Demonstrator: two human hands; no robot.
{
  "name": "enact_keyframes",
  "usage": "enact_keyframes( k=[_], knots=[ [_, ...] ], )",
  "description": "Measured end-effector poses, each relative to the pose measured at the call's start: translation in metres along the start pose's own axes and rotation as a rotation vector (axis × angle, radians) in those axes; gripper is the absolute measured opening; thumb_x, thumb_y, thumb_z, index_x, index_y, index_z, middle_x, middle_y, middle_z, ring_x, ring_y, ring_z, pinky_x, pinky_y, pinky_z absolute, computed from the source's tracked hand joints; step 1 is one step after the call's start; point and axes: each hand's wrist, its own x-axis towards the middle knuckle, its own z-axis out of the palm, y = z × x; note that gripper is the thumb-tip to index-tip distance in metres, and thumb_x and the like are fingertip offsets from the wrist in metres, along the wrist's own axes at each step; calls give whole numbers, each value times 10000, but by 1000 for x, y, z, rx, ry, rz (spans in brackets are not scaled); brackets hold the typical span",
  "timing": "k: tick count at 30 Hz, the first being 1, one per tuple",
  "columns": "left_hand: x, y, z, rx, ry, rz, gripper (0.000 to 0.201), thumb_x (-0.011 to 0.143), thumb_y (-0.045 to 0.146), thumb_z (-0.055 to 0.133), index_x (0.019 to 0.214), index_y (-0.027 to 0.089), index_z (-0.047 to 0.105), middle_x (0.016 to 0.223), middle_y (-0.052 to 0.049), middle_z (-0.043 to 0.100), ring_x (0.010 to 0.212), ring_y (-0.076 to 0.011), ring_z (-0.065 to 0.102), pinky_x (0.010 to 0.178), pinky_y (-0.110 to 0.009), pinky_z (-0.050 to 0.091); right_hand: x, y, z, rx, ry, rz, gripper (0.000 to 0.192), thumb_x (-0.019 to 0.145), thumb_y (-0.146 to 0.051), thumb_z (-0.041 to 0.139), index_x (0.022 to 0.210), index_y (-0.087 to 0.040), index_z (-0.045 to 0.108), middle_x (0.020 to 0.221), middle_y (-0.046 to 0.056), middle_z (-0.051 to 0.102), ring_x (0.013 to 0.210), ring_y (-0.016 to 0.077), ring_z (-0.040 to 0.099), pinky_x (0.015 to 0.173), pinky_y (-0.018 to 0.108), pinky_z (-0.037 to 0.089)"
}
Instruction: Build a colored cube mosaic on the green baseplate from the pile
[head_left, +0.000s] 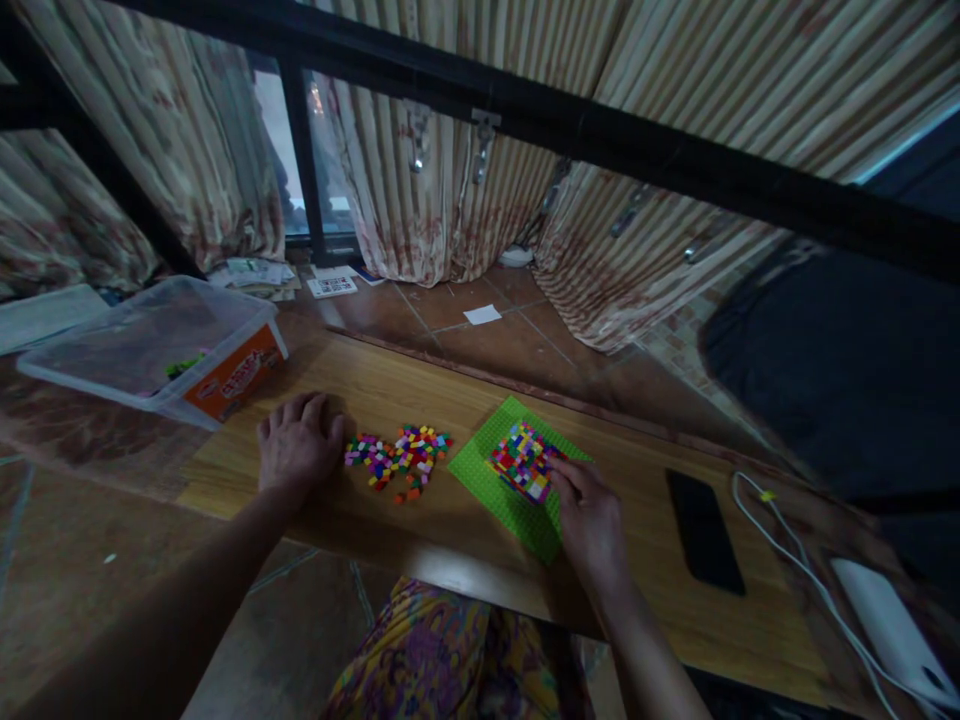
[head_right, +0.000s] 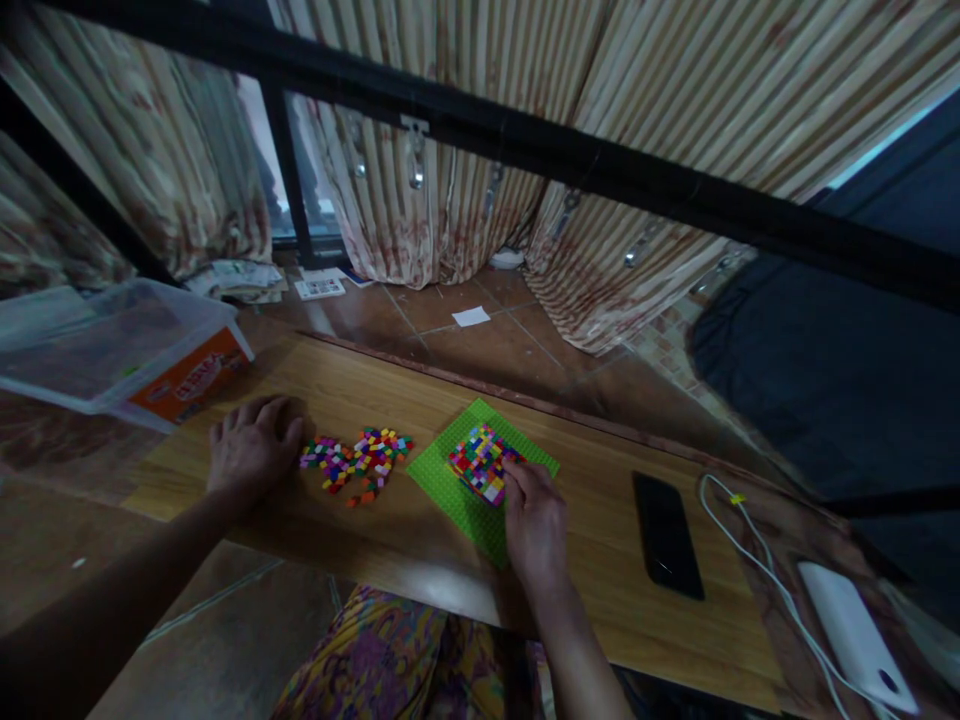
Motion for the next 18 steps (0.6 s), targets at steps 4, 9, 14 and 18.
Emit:
enact_keyframes(
  k=[4,9,14,18],
  knots=[
    [0,0,0,-2,-7,-7,528,905,491,355,1322,208,512,1384,-126,516,1265,-344,443,1040,-499,334,9,3,8,-122,14,-63,312,928,-346,460,970,-192,729,993,96,720,884,212,661,824,360,507],
    [0,0,1,10,-8,0,534,913,497,337,1325,204,509,1389,-125,511,1264,-343,442,1042,-498,330,13,11,24,-247,28,-106,328,939,-364,444,863,-188,711,876,85,716,784,208,644,746,343,488],
    [1,-2,3,8,-2,-4,537,912,500,337,1326,207,512,1384,-123,518,1252,-345,447,1036,-496,333,14,18,28,-273,43,-175,296,945,-351,458,847,-203,694,849,69,704,778,195,627,750,329,477],
    [0,-2,3,6,-3,-3,542,912,501,333,1332,204,506,1385,-124,515,1251,-349,446,1029,-499,339,14,18,27,-240,41,-192,281,939,-350,479,837,-205,697,855,64,706,796,193,628,762,325,481]
  ],
)
